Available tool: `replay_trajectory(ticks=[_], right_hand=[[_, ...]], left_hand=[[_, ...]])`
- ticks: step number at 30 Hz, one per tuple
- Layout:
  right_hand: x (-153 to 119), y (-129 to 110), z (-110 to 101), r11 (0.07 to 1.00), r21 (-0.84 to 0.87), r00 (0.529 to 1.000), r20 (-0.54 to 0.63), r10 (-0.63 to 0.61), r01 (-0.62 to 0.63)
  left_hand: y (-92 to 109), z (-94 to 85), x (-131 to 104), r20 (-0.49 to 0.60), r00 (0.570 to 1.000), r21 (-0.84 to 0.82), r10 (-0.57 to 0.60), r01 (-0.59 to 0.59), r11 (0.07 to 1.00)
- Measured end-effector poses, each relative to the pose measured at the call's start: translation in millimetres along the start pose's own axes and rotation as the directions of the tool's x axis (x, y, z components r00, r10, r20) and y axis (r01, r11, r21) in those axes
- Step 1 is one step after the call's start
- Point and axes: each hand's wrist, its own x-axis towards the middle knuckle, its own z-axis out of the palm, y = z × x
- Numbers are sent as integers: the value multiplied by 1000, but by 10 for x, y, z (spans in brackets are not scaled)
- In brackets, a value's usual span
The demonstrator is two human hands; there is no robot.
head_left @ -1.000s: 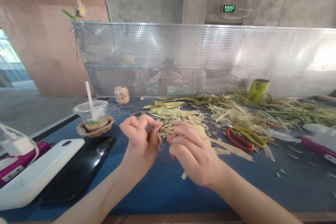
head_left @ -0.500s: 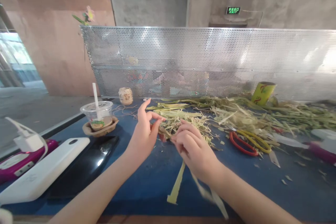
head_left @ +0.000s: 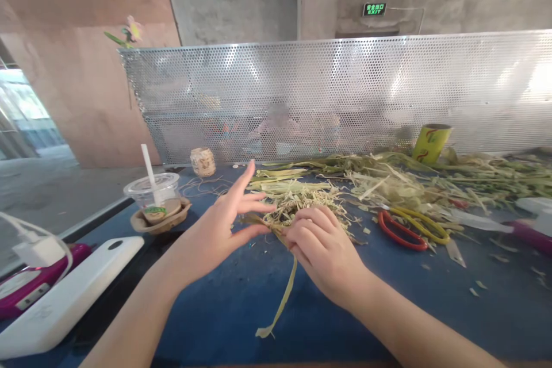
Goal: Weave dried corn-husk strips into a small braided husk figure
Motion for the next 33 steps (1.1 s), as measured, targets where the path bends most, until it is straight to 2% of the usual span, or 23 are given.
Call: replay_trajectory(ticks=[2,7,15,18,21,25,29,33], right_hand=[[3,-13,-13,1000,-1,1000,-9,10,-10],[8,-33,-32,998,34,997,-62,50,-48],[20,-42,-41,994,69,990,-103,93,-86],[13,-49,-51,990,93,990,-92,111,-103],[1,-52,-48,986,119,988,-79,130,-120],[2,-54,-38,970,193,983,-75,167,-150],[43,-64,-80,948,254,972,-89,218,-190],[85,-57,-136,951,177,965,-20,261,-253]], left_hand=[[1,21,-17,20,999,6,37,-37,999],[-4,72,-36,-45,999,-34,30,-32,999],[6,107,-52,32,994,-61,100,-98,993],[11,136,-48,-41,985,-18,165,-166,986],[1,175,-37,-139,950,45,279,-275,960],[-24,218,-45,-173,907,109,383,-369,923],[-6,237,-85,-221,912,34,346,-347,937],[73,248,-122,-338,874,-76,350,-396,915]])
